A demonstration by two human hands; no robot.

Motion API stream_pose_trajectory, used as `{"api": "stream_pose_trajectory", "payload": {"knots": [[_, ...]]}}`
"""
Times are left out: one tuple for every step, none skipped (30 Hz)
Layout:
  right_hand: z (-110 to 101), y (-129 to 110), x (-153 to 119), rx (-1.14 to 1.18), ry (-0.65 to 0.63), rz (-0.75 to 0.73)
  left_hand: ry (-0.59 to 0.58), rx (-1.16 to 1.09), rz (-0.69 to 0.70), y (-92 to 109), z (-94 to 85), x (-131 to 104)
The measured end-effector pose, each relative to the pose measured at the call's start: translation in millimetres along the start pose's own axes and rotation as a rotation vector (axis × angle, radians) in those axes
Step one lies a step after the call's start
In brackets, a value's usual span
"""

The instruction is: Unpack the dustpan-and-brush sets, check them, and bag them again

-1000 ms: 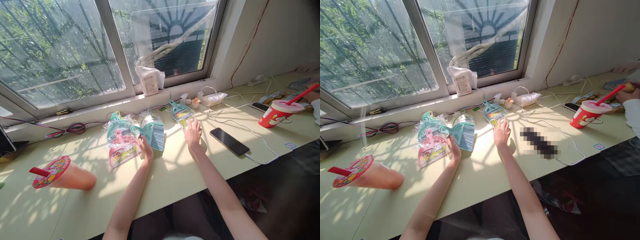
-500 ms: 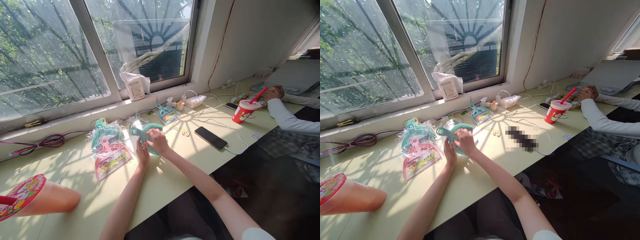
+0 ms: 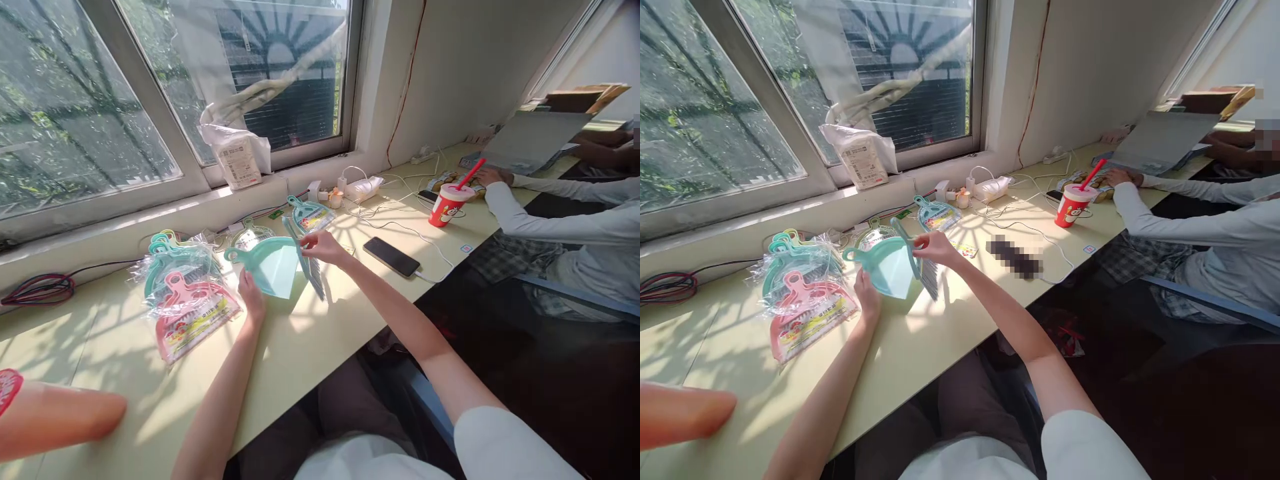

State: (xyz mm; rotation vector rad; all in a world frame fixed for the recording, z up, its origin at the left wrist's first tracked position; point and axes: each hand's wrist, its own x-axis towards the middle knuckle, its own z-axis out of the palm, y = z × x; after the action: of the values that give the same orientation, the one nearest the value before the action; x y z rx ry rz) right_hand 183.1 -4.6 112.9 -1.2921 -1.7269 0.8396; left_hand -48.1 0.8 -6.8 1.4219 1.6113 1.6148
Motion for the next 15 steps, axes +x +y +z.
{"api": "stream_pose_trajectory", "payload": {"knots": [[-16.1,0.8,-4.4,0.025,-0.009,0.018,0.040,0.029,-0.018,-4.5,-2.3,3.9],[-30.8,2.2,-8.9,0.003,-0.018,0.048,0.025,0.045,-0.031,-8.4,-4.3,7.1],[-43.2,4.6,-13.1,-0.068,-0.037,0.086,-0.002,0.056,-0.043,-11.7,-5.7,9.6],[-52.2,8.4,-17.1,-0.182,-0.046,0.126,-0.054,0.061,-0.046,-14.3,-6.2,11.6],[-57.5,13.6,-20.6,-0.325,-0.047,0.167,-0.106,0.064,-0.047,-16.2,-6.0,13.1],[-59.0,20.3,-23.7,-0.481,-0.038,0.206,-0.153,0.067,-0.050,-17.7,-5.1,14.4],[-57.2,28.0,-26.2,-0.629,-0.019,0.242,-0.191,0.071,-0.056,-18.7,-3.9,15.5],[-52.8,36.5,-28.3,-0.753,0.002,0.274,-0.217,0.076,-0.066,-19.4,-2.7,16.7],[-46.8,45.1,-30.0,-0.842,0.017,0.301,-0.232,0.082,-0.078,-19.7,-1.7,17.8],[-40.3,53.3,-31.4,-0.892,0.022,0.320,-0.231,0.092,-0.091,-19.6,-1.2,18.8],[-34.2,60.5,-32.5,-0.911,0.020,0.332,-0.218,0.104,-0.104,-18.8,-1.0,19.5],[-29.0,66.3,-33.4,-0.910,0.017,0.337,-0.202,0.120,-0.117,-17.4,-1.2,19.9],[-25.0,70.7,-34.1,-0.902,0.013,0.339,-0.191,0.140,-0.123,-15.4,-1.6,19.8],[-22.4,73.7,-34.6,-0.893,0.010,0.339,-0.188,0.161,-0.119,-12.9,-2.1,19.2],[-20.9,75.6,-34.8,-0.888,0.008,0.339,-0.188,0.182,-0.104,-10.1,-2.5,18.2]]}}
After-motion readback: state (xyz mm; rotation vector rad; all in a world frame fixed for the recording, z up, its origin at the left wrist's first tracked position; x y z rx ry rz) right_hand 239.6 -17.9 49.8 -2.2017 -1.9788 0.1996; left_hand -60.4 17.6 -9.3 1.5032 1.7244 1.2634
